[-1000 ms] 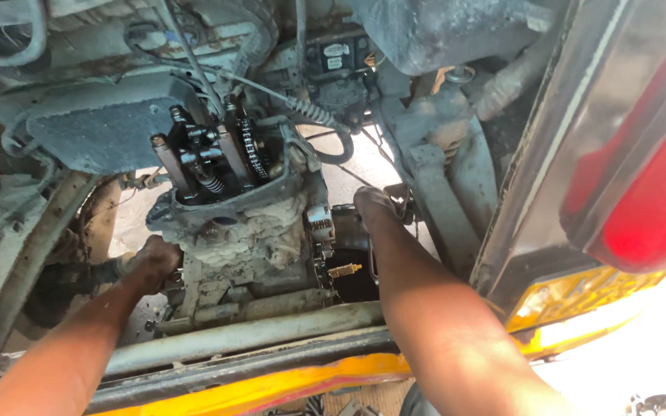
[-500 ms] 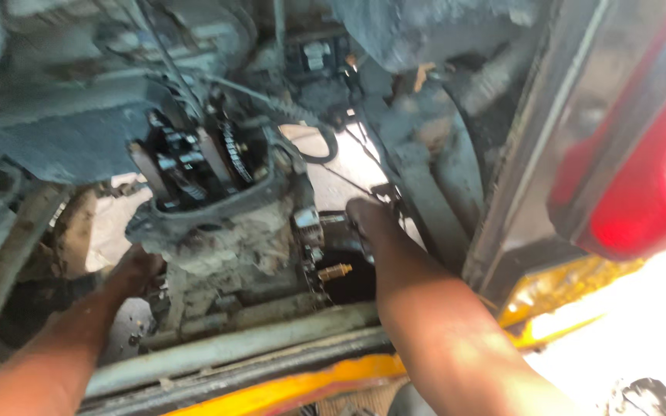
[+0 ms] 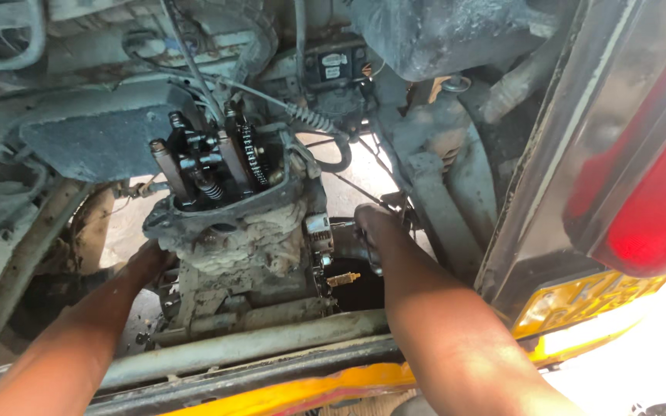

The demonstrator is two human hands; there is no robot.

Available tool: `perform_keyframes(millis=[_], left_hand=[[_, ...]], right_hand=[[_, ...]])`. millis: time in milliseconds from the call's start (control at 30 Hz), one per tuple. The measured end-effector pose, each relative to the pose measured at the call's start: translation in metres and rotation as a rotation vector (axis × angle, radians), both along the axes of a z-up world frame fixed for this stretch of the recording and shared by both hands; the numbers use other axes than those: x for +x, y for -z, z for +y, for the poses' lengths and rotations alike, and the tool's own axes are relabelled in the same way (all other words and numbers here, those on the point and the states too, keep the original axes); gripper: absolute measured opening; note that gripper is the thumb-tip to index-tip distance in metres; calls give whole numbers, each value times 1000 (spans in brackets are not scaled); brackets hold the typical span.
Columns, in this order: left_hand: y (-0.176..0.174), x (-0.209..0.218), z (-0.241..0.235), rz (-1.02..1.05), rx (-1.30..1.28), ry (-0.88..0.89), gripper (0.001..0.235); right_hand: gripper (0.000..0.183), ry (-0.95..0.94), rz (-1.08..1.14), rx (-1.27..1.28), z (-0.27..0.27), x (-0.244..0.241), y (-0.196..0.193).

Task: The person works under the rear of a yellow auto-rickshaw, using a wrench to tighten bolts on the exposed engine block. The person repeatedly reaches for tools and fasteners from a container on the ground and applies them to the engine assembly.

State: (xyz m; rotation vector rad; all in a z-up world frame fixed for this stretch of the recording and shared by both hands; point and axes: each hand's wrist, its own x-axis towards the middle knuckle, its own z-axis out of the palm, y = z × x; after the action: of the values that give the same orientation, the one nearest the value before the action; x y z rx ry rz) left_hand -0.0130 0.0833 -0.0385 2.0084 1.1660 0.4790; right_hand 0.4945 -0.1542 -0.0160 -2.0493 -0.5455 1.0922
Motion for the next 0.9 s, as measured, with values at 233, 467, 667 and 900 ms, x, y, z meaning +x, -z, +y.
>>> perform_keyframes(millis=[233, 467, 667, 900], left_hand=[[15, 8, -6, 48, 87, -30, 33], [18, -6, -12, 791, 382, 213, 21], [33, -33, -53, 609, 483, 109, 29], [-2, -18, -88, 1198, 933, 415, 27]], right_hand=[[36, 1, -19, -2, -15, -6, 8], [37, 17, -26, 4, -10, -5, -4], [37, -4, -35, -2, 5, -5, -8], [38, -18, -17, -10, 19, -3, 9]])
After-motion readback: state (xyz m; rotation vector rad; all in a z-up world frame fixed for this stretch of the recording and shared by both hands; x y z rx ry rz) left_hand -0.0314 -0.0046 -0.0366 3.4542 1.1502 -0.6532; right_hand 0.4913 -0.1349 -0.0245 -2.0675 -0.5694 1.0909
